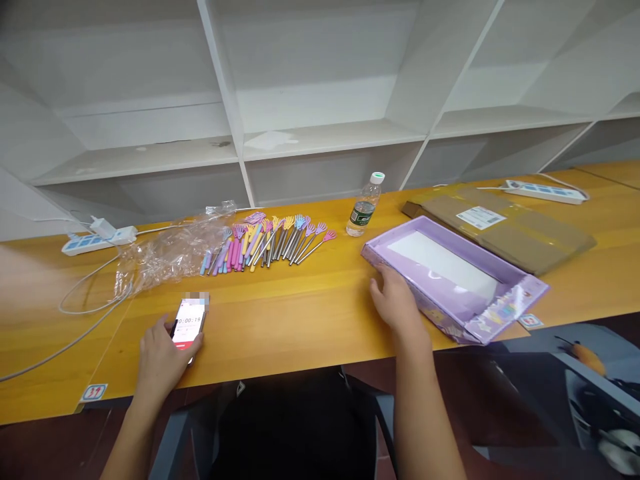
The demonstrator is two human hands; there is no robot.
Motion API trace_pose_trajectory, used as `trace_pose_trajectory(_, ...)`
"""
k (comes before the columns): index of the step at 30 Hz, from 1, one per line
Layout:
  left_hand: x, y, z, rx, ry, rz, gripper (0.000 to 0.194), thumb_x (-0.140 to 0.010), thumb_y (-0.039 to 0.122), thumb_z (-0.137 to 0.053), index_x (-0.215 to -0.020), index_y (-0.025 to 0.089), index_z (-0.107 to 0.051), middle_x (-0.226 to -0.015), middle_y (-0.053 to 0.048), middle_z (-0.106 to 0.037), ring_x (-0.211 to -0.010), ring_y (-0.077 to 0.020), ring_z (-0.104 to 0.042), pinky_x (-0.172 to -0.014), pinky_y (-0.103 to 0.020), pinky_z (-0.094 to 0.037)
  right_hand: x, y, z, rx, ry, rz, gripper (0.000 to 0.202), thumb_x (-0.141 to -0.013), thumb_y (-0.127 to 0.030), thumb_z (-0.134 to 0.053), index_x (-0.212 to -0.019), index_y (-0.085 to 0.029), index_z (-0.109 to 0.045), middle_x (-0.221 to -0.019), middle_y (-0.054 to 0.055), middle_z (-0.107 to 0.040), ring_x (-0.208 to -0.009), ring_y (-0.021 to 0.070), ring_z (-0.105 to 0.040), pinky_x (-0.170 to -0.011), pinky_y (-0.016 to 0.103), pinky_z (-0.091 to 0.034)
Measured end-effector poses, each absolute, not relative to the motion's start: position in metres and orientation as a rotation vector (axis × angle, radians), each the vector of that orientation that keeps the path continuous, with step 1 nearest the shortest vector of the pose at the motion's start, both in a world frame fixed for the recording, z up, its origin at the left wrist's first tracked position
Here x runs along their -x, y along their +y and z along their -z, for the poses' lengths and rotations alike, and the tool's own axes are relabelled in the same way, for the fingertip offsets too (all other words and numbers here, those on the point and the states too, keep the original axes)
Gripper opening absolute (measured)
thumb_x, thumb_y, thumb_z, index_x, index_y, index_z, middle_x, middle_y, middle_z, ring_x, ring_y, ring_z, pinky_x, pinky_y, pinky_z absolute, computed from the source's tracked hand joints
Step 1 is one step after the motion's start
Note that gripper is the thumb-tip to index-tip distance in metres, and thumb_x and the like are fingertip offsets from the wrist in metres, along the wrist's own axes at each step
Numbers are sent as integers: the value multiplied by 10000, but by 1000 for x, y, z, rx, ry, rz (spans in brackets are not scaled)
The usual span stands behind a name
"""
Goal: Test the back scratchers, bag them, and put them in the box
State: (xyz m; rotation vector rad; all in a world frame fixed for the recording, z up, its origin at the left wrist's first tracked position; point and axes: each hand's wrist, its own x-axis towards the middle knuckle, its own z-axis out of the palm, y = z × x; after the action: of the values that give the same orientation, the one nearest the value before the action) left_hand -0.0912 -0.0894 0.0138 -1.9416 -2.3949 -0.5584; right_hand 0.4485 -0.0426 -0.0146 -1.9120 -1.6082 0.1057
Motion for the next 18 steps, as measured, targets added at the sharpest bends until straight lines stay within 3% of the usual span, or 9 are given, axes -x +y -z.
trace_pose_trajectory(8,89,-90,-9,1878,-2438,647,915,-823,621,-602,-1492,25,-415,-1267,-226,-606,-1245,-428,-562,-1144,-589,-428,-459,-10,-9,1917,-1603,-276,461,-939,-253,-533,-1339,-75,-677,-1407,246,-677,-1344,365,-638,-1226,564,-433)
trace_pose_trajectory(13,73,-86,-6,1885,-2458,779,930,-782,586,-689,-1501,66,-407,-1231,-179,-612,-1223,-413,-567,-1142,-595,-440,-358,-54,-5,1697,-1786,-518,369,-1035,-330,-486,-1310,-184,-684,-1293,121,-744,-1137,234,-728,-1053,390,-579)
trace_pose_trajectory(18,26,-88,-5,2008,-2423,1082,959,-768,501,-790,-1552,148,-364,-1233,-122,-579,-1164,-338,-583,-1061,-534,-521,-253,-97,-3,1300,-1666,-1060,427,-1075,-403,-522,-1441,-197,-597,-1281,118,-728,-1097,210,-709,-1047,408,-559)
